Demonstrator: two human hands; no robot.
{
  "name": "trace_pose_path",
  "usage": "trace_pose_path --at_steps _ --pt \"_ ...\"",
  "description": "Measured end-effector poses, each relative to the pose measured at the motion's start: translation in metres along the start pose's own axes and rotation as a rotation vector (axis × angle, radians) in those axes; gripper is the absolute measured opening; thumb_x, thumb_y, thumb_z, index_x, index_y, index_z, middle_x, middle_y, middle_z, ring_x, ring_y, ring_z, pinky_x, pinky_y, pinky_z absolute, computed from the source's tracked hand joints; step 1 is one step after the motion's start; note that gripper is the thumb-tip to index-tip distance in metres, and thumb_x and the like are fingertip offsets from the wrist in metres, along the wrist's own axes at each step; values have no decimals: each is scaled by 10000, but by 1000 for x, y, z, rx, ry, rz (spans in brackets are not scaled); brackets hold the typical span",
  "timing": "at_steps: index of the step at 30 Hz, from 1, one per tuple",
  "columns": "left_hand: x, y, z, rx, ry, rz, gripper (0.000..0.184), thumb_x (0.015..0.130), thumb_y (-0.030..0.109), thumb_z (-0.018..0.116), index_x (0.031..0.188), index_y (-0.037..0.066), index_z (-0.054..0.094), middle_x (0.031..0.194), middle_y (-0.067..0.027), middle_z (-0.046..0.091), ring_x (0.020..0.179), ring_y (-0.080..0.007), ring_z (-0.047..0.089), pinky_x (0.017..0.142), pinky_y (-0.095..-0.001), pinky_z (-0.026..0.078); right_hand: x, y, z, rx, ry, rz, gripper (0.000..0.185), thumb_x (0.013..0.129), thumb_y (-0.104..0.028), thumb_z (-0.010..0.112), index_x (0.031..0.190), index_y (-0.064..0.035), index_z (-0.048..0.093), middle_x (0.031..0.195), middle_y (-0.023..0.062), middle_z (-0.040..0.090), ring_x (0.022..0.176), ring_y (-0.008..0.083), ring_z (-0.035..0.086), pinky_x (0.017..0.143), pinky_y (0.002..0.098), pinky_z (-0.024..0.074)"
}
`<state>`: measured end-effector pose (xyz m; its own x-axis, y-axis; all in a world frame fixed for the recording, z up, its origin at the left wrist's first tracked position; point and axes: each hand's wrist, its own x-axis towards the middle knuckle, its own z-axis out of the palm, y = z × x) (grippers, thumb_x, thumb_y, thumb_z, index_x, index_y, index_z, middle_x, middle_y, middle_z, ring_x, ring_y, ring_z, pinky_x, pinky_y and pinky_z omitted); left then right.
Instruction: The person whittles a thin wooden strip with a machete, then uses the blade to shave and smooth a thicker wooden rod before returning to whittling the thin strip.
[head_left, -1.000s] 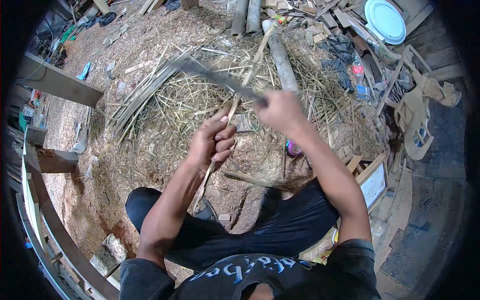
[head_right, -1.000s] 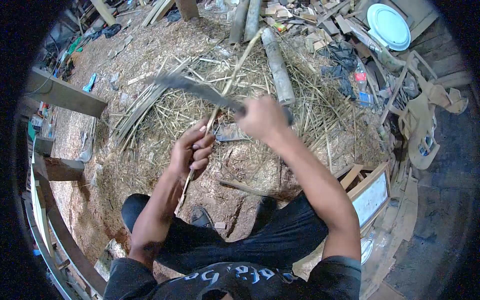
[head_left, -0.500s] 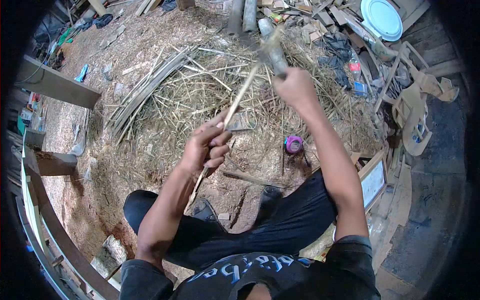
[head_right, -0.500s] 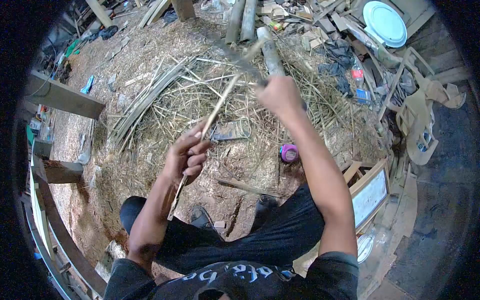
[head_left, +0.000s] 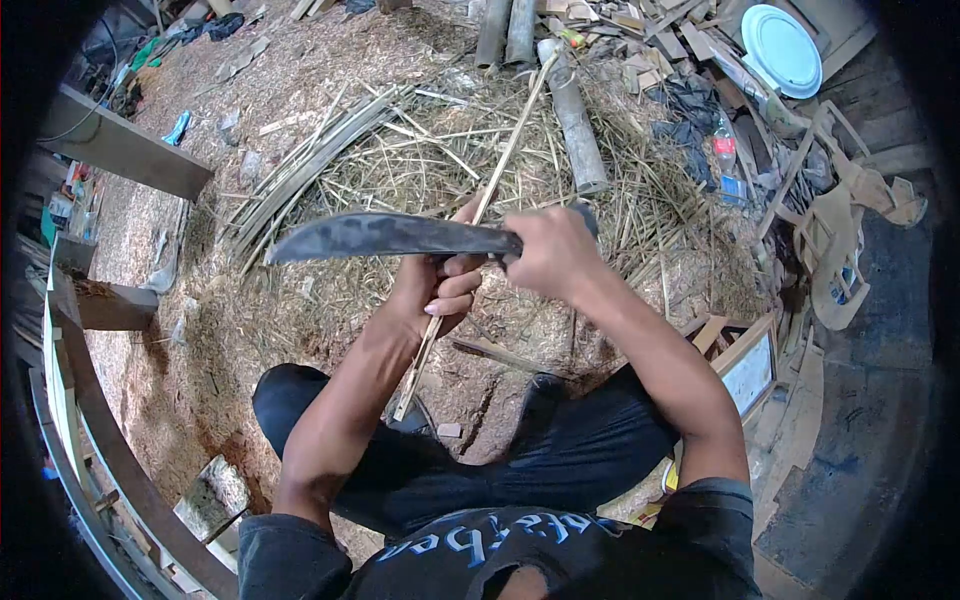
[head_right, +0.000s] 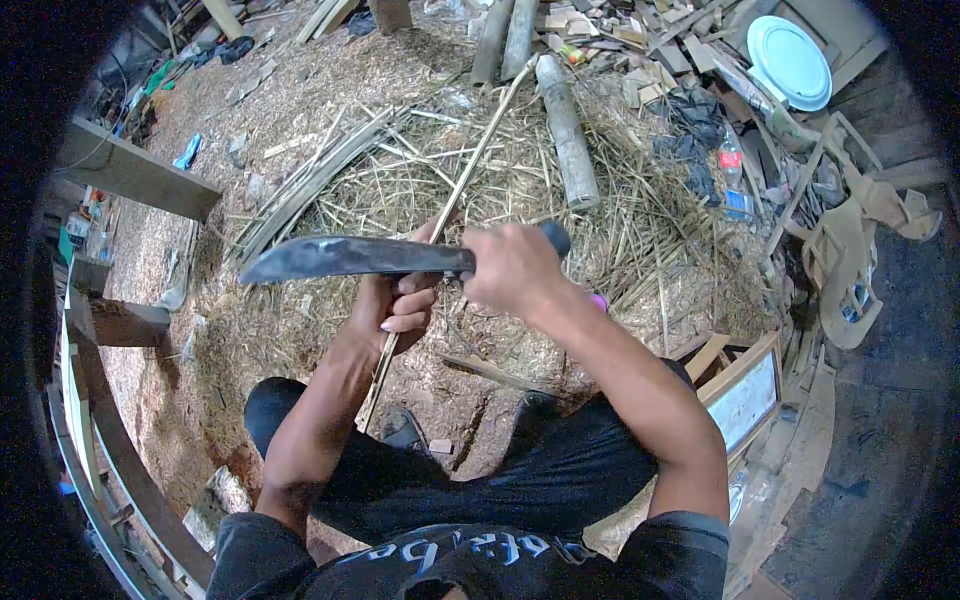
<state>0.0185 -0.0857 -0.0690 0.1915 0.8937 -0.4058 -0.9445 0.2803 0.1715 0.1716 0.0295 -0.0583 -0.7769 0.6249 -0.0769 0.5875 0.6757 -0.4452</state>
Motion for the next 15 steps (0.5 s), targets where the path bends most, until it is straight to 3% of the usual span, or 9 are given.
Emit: trace_pose_path --at_steps 1,2,5,7,10,12,13,14,15 --pt "-1 0 4 62 -29 18 576 989 416 500 1507 231 330 637 50 311 411 -38 243 275 -158 257 0 1 -6 -7 76 -48 118 663 -155 669 735 -72 626 654 175 644 654 369 661 652 469 526" --pt "-1 0 6 61 -30 17 576 989 416 500 1507 231 330 637 50 311 411 -38 243 275 -158 257 0 -1 -9 -8 75 -47 118 663 -155 669 735 -72 626 654 175 644 654 369 661 652 469 526" --pt "-1 0 8 18 56 24 500 1024 253 395 1517 254 308 632 59 270 428 -40 231 283 -171 212 5 -2 -12 -74 81 -14 98 705 -153 658 743 -66 635 651 170 645 645 360 661 639 467 528" --pt "-10 0 8 55 3 -8 502 1026 220 376 1520 254 297 626 59 263 424 -40 224 282 -174 200 13 16 -24 -98 106 196 136 768 -199 634 798 -71 670 678 154 673 659 277 697 651 411 564" --pt "-12 1 12 86 -79 -59 518 1030 167 329 1534 264 254 616 59 256 418 -44 200 283 -184 169 18 51 -51 74 62 431 135 790 -213 626 820 -97 689 670 135 674 636 278 690 619 410 556" --pt "-8 0 13 159 -84 -45 523 1031 174 337 1536 266 243 615 60 264 417 -45 195 284 -184 166 4 31 -23 89 158 299 139 806 -216 618 814 -95 687 652 117 671 566 220 658 563 378 539" --pt "-3 1 18 76 125 -65 529 1026 173 348 1537 259 239 613 62 270 415 -44 201 283 -177 178 -1 10 -10 -9 109 84 148 810 -204 631 802 -69 691 634 114 668 553 215 655 543 358 529" --pt "-4 -2 19 174 119 28 525 1025 173 351 1534 251 248 610 63 270 412 -42 201 285 -172 176 -2 -1 -5 -106 60 -136 160 814 -193 644 791 -43 695 615 112 665 540 211 653 523 339 519" --pt "-6 -2 17 134 107 -4 521 1028 172 342 1534 250 248 610 62 269 413 -42 202 286 -174 172 1 0 -12 -104 60 -138 160 814 -193 644 791 -43 695 615 112 665 540 211 653 523 339 519"
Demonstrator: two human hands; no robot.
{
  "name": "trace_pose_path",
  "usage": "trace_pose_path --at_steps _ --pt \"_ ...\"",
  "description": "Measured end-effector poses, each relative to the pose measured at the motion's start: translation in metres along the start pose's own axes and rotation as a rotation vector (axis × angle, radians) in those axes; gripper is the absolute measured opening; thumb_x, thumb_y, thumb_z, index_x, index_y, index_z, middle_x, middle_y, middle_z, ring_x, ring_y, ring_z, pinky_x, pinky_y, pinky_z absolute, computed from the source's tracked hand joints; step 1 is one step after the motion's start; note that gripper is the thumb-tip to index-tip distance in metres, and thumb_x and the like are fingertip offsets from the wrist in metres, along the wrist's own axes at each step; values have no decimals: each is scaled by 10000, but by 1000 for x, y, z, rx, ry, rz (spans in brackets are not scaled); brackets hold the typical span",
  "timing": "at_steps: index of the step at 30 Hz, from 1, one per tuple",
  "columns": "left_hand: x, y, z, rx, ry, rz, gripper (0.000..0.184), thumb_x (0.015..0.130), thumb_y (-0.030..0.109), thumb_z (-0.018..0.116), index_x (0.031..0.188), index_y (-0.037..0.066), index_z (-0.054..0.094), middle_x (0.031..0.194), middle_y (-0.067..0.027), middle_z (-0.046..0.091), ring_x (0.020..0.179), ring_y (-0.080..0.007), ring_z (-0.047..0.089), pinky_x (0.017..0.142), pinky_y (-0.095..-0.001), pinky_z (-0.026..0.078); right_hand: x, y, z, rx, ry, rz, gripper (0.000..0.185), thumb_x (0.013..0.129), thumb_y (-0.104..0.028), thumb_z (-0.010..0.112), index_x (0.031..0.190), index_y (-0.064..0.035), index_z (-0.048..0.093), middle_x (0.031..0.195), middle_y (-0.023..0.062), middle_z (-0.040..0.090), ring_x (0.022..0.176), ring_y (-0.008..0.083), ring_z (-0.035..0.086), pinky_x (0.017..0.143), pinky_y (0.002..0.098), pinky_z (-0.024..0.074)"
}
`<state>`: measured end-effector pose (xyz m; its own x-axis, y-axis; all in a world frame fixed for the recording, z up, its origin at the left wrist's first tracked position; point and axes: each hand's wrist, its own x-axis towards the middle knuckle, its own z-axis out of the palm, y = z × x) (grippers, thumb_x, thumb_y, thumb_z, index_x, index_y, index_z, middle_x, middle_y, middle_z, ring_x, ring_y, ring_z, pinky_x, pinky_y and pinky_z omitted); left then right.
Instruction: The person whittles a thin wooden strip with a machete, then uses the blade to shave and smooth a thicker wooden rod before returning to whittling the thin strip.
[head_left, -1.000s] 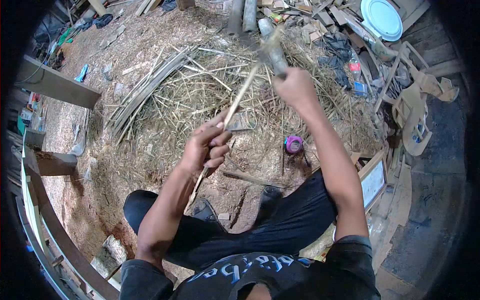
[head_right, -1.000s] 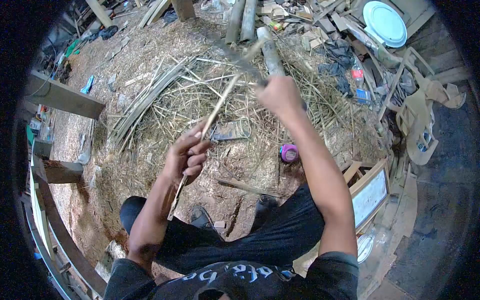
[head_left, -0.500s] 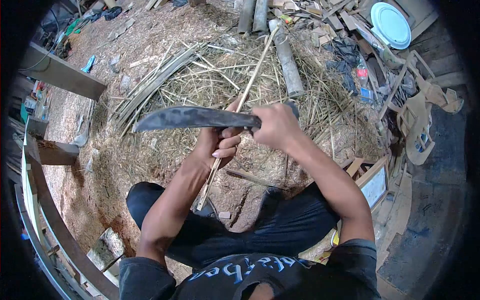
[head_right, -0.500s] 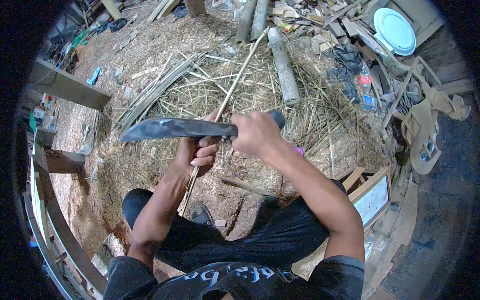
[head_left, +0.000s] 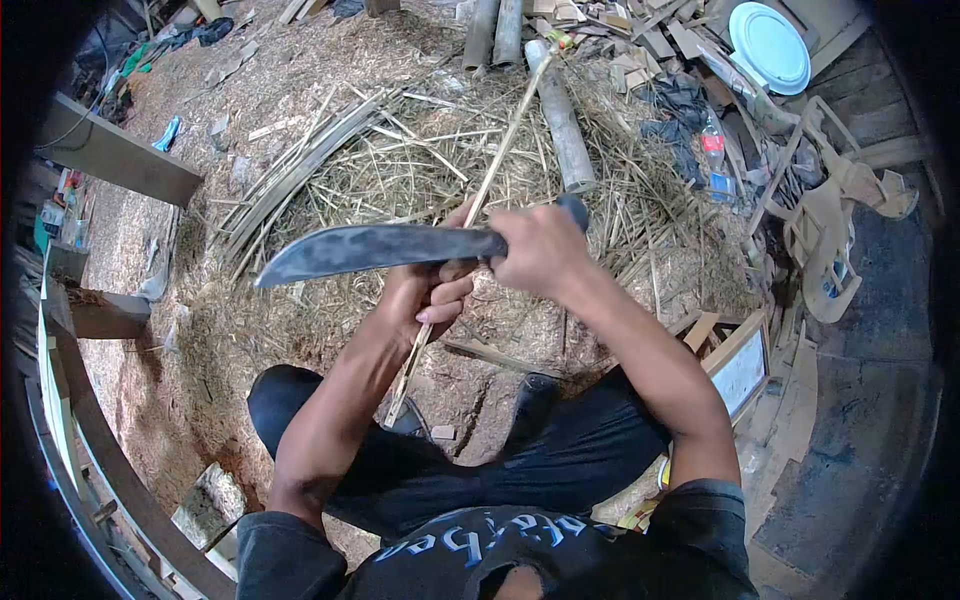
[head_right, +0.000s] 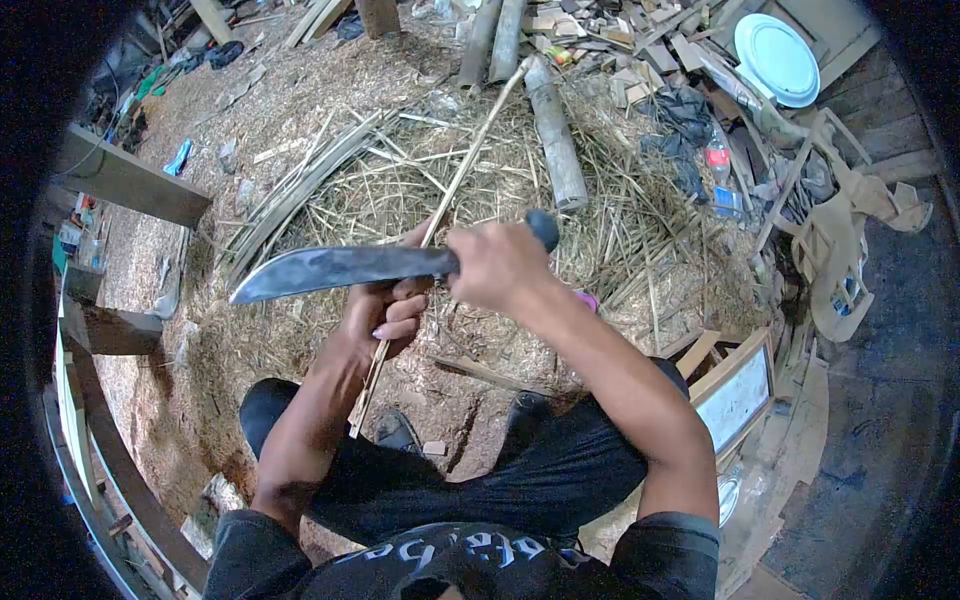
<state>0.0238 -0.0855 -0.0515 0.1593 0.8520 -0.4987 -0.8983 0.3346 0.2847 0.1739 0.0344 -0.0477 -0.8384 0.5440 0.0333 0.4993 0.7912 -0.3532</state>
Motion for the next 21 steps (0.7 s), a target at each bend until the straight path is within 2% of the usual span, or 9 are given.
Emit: trace_pose_path --at_steps 5,7,9,11,14,16,18,19,21 --pt "-11 10 -8 -4 -185 -21 442 1043 174 351 1472 275 371 608 58 276 402 -36 209 269 -178 184 15 33 -27 199 -57 517 135 794 -205 627 817 -86 686 631 105 669 563 211 658 577 396 549" --pt "-6 10 -5 -43 -81 -6 505 1037 149 302 1529 257 268 610 57 268 416 -45 209 288 -181 165 6 17 0 143 88 312 134 789 -193 618 801 -77 683 611 103 656 545 196 641 561 385 541" --pt "-5 8 -5 -3 18 46 507 1036 151 309 1531 251 265 612 57 270 417 -48 213 286 -181 168 4 -1 13 28 -71 33 166 795 -214 654 733 -61 668 578 101 638 526 216 630 519 366 503" --pt "-7 10 -10 1 -134 9 512 1029 155 330 1531 234 266 614 57 272 417 -45 217 286 -180 172 10 20 -7 0 -31 58 157 807 -190 632 740 -53 667 565 94 626 486 212 610 479 373 490" --pt "-10 6 -12 119 -104 -7 537 1021 161 352 1542 230 241 618 60 267 420 -46 211 298 -192 166 19 47 -22 175 -55 574 148 769 -211 618 725 -76 661 584 104 638 530 234 641 561 381 549" --pt "-6 4 -7 122 -110 -13 551 1022 161 353 1551 232 216 622 59 268 426 -47 217 303 -196 166 10 22 -3 132 -36 361 157 773 -214 638 716 -68 660 587 105 646 516 246 642 540 397 536" --pt "-3 2 -4 161 73 15 409 1013 154 381 1410 244 431 615 61 259 418 -43 216 287 -187 181 4 2 9 17 76 20 160 750 -199 671 688 -54 643 602 151 650 553 314 664 573 428 541" --pt "0 2 -9 163 77 13 409 1013 154 381 1410 244 431 615 61 259 418 -43 216 287 -187 181 6 6 7 22 75 21 160 750 -199 671 688 -54 643 602 151 650 553 314 664 573 428 541" --pt "7 2 -18 95 22 -12 160 1010 170 396 1104 213 519 624 58 268 426 -48 230 289 -185 183 8 16 1 50 52 104 128 722 -164 669 678 -49 630 605 171 641 585 352 665 616 433 549"
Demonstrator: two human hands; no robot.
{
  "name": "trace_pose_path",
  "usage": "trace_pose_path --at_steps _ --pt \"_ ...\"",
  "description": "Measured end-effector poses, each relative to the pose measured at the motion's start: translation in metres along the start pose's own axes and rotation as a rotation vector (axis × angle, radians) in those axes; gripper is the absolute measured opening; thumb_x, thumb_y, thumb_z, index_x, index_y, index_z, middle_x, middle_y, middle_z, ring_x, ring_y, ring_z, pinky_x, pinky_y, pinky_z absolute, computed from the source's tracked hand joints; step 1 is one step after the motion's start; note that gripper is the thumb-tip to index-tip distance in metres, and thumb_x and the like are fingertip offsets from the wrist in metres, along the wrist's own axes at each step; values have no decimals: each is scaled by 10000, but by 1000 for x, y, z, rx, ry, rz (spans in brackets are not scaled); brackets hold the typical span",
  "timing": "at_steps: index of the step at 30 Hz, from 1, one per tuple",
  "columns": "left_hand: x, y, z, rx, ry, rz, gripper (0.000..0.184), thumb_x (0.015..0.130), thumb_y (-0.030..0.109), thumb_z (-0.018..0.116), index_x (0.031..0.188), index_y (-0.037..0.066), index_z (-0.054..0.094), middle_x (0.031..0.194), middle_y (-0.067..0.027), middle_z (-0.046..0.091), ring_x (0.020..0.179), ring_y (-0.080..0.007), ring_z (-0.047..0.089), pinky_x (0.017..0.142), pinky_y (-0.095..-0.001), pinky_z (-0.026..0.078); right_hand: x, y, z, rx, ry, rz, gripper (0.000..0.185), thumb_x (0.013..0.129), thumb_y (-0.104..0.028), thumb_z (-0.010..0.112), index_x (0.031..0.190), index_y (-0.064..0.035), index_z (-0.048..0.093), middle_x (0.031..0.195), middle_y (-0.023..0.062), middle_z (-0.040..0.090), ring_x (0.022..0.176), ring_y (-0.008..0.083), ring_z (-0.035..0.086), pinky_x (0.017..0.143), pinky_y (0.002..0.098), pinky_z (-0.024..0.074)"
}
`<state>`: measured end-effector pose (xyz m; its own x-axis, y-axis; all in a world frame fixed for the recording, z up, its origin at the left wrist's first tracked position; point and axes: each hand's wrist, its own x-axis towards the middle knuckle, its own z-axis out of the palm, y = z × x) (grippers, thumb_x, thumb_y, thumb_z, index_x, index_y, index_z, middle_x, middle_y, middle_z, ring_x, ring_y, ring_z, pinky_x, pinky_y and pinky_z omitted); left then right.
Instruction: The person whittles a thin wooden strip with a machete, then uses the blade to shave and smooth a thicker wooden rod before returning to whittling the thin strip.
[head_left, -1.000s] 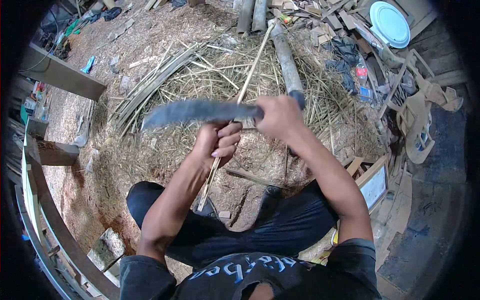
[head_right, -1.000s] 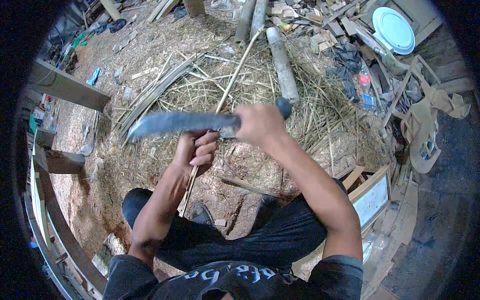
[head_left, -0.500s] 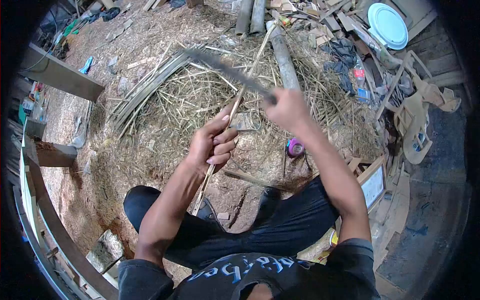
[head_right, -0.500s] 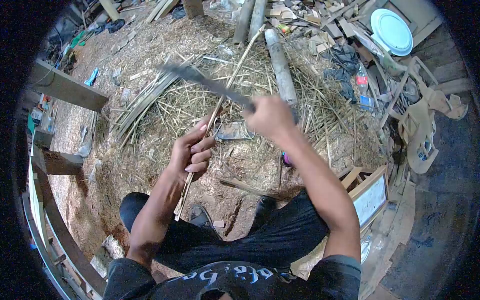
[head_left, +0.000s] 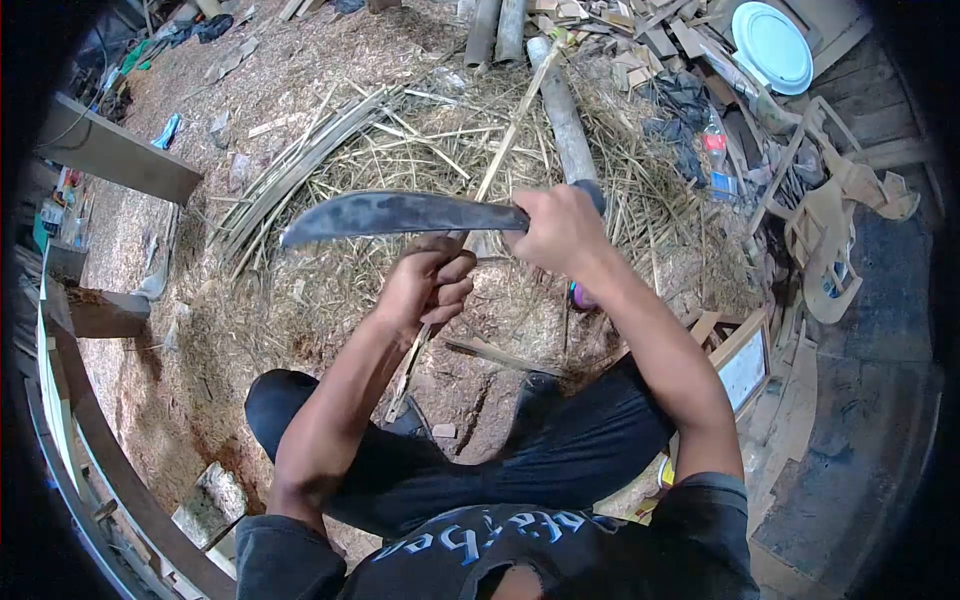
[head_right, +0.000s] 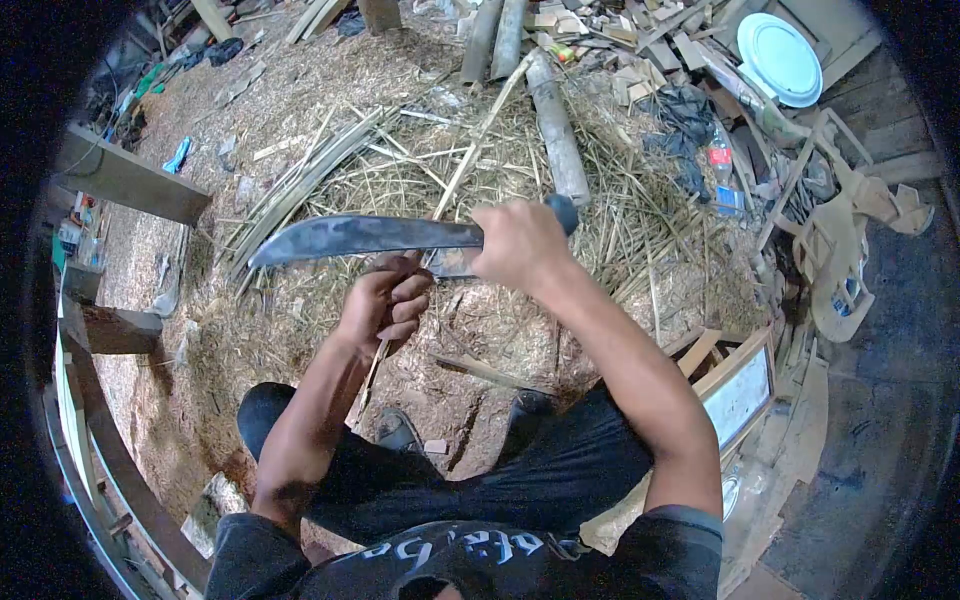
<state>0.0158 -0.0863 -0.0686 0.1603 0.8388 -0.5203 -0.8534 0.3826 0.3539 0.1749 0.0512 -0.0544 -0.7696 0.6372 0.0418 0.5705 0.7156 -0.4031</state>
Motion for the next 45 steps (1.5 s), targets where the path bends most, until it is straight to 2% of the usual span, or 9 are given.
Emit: trace_pose_path --at_steps 2,5,8,22,24,30,34,37,45 --pt "-5 4 5 70 12 4 129 1010 178 395 884 191 419 632 56 276 428 -51 234 290 -180 183 0 -8 1 -12 -16 22 102 721 -143 661 690 -51 629 596 151 641 567 317 668 596 434 552" --pt "-8 4 9 72 27 96 410 990 120 367 1394 175 409 625 56 281 441 -50 233 320 -196 175 -6 -20 7 -8 -105 17 94 743 -155 646 745 -61 654 588 123 642 557 236 670 545 404 555" --pt "-11 4 9 51 -20 40 561 1002 131 368 1539 214 229 611 60 279 432 -48 225 321 -193 181 5 -15 -6 -85 -219 42 195 831 -229 629 747 -54 627 566 93 604 498 200 613 471 352 516" --pt "-8 0 13 227 -96 118 555 1015 164 364 1547 145 206 609 58 253 438 -54 239 308 -196 211 7 -3 -22 16 -71 338 152 777 -268 653 818 -128 697 664 121 675 628 286 679 641 434 538" --pt "-5 -1 12 163 80 38 550 1018 164 370 1545 141 212 607 62 248 432 -53 233 303 -199 209 4 -2 -11 -154 -109 -39 189 831 -239 608 805 -65 679 637 105 652 575 219 665 567 373 557" --pt "-9 -3 17 221 -111 97 557 1017 178 393 1545 173 214 602 67 247 422 -58 213 308 -198 172 13 14 -23 -33 6 360 122 719 -206 660 738 -86 652 620 149 650 592 278 674 607 406 556" --pt "-13 0 15 170 31 35 529 1025 146 361 1541 184 247 590 75 231 426 -52 199 315 -204 157 10 24 -14 -102 32 -44 142 743 -205 639 787 -78 684 656 196 654 652 346 687 652 439 557" --pt "-13 -8 16 207 -103 87 533 1021 146 356 1541 182 245 591 78 239 428 -49 217 324 -196 175 24 45 -26 -23 54 424 182 779 -240 643 848 -91 721 701 174 683 671 360 684 671 443 549" --pt "-10 -1 11 296 83 168 542 1015 185 408 1537 155 261 612 76 290 442 -40 264 327 -180 213 -8 -22 10 -56 -145 56 134 786 -205 634 803 -78 671 662 141 672 618 332 677 652 467 550"
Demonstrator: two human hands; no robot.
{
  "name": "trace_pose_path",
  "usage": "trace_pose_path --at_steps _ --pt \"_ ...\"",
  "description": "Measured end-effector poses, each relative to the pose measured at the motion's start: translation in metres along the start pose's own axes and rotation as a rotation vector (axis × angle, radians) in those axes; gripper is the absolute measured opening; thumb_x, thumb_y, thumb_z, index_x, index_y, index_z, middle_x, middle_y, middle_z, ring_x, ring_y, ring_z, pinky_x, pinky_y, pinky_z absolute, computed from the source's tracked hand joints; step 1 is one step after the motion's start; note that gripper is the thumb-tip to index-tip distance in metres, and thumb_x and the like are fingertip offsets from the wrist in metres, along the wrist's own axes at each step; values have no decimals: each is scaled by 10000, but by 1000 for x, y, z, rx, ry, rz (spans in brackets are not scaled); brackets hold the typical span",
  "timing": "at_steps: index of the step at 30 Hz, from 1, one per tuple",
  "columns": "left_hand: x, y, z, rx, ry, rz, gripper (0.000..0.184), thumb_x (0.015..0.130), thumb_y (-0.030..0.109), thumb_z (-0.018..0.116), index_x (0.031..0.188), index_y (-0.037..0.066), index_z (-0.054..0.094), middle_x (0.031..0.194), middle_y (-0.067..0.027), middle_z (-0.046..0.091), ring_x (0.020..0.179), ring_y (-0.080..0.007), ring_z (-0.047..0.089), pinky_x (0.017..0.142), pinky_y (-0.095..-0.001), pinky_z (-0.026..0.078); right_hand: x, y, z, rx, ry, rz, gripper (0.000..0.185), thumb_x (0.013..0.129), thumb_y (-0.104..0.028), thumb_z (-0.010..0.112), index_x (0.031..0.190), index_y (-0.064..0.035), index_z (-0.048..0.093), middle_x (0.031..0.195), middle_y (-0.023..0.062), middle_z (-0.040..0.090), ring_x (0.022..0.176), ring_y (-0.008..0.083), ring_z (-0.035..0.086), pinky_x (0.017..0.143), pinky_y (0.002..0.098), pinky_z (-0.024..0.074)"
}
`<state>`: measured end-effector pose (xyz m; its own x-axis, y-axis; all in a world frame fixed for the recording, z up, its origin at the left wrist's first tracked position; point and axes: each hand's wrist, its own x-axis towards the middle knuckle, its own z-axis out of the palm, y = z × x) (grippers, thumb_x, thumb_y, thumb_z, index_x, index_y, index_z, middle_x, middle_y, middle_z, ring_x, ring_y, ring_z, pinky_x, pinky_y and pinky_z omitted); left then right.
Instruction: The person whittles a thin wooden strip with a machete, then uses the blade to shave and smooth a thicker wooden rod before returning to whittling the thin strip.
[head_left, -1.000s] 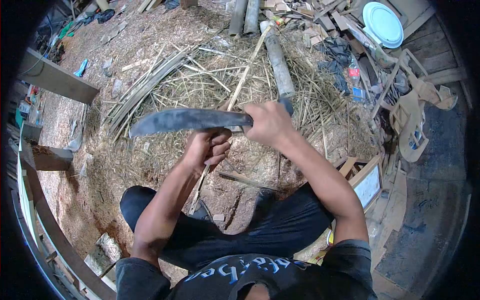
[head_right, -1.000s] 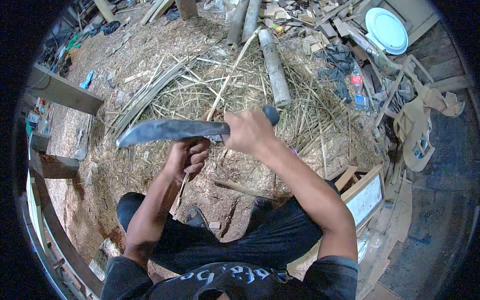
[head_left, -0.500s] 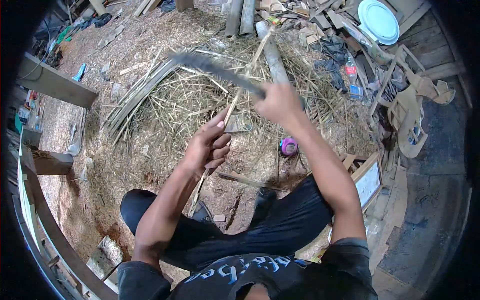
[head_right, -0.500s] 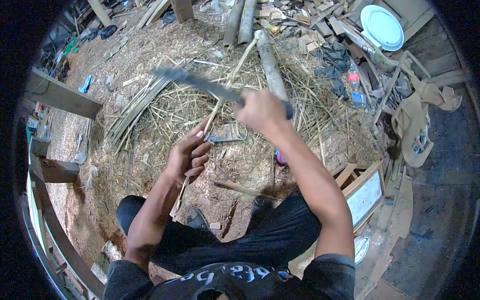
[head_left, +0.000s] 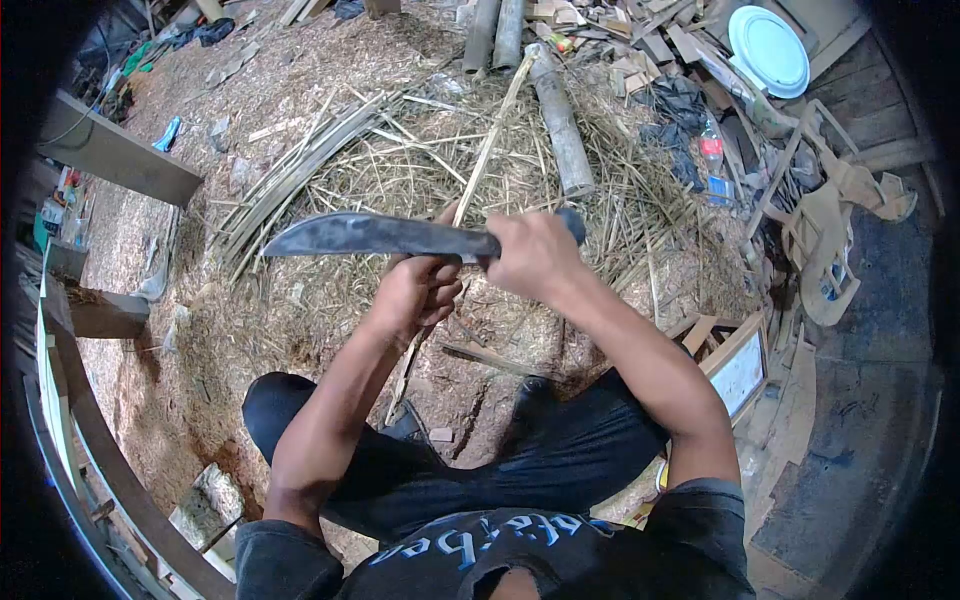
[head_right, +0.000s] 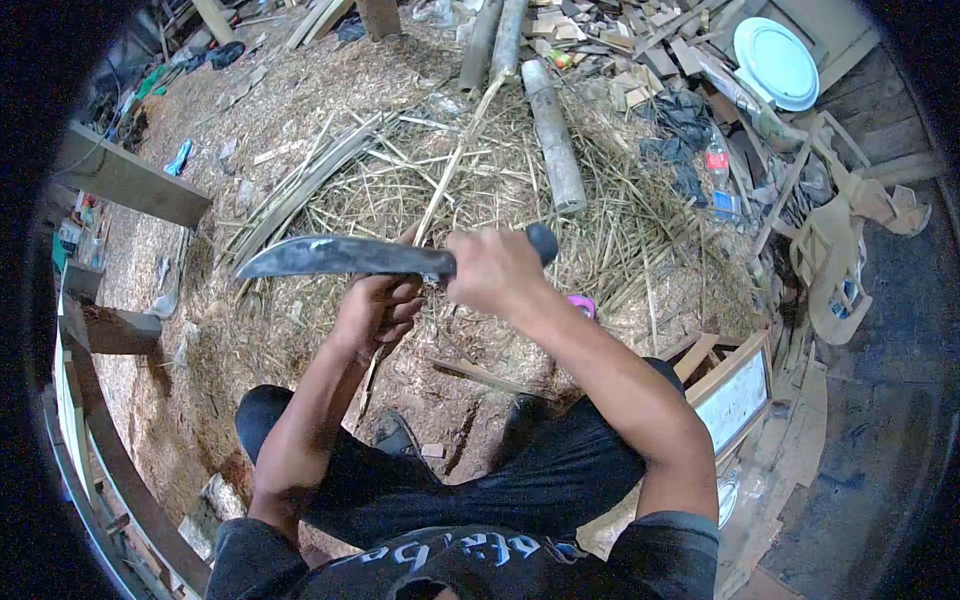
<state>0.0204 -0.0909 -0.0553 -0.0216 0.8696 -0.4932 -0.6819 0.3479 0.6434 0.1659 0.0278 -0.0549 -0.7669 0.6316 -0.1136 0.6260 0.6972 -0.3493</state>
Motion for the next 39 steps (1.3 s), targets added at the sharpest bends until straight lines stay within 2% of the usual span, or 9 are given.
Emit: trace_pose_path --at_steps 4,11,19,21,27,29,35,37,39 --pt "-13 0 4 46 -90 3 502 1030 167 378 1522 123 291 594 76 280 419 -55 249 331 -211 220 22 25 -45 133 41 402 189 832 -252 612 842 -93 714 673 127 682 610 263 687 611 423 553" --pt "4 -4 -5 3 -100 5 402 998 158 439 1400 146 408 607 68 296 441 -56 286 329 -195 216 11 20 -5 -43 88 -32 126 751 -187 600 788 -77 651 609 112 625 543 218 637 536 381 545" --pt "-2 2 2 -26 -7 23 489 1024 166 411 1504 164 318 596 78 263 434 -50 250 344 -209 210 16 18 -5 -29 -46 -15 139 788 -200 645 778 -64 671 622 129 653 624 267 679 652 416 562" --pt "-2 1 1 -83 -116 12 550 1008 158 434 1529 154 259 612 69 284 436 -50 246 331 -198 206 20 38 -19 -104 236 35 115 777 -166 641 786 -52 649 632 124 647 546 252 645 540 372 552" --pt "4 -5 -1 -29 -42 -32 498 1025 177 423 1508 137 310 595 79 250 433 -40 241 328 -190 189 18 25 -18 -81 -34 -25 205 831 -238 619 839 -46 692 639 114 662 555 232 658 565 356 556" --pt "-6 -1 7 -16 -122 -16 498 1033 178 396 1520 164 294 591 74 241 439 -52 237 348 -207 200 24 47 -36 31 114 231 209 833 -228 610 816 -36 691 615 115 654 554 250 662 562 368 555" --pt "-8 -1 7 62 -99 2 506 1040 190 377 1533 149 268 587 80 241 425 -51 230 341 -200 209 18 36 -25 -158 148 -60 231 848 -270 608 831 -63 711 657 139 674 605 262 686 628 412 566" --pt "-11 -5 3 20 -183 3 504 1040 189 370 1532 141 268 583 83 244 420 -47 227 337 -197 207 27 56 -46 34 128 338 241 852 -272 606 838 -53 706 692 152 682 646 256 693 657 413 566" --pt "-11 -4 8 -4 -187 -25 511 1037 179 366 1534 132 257 586 84 241 422 -43 222 325 -195 200 26 61 -41 -72 226 297 253 861 -273 595 824 -48 705 693 149 682 669 243 691 664 406 561"
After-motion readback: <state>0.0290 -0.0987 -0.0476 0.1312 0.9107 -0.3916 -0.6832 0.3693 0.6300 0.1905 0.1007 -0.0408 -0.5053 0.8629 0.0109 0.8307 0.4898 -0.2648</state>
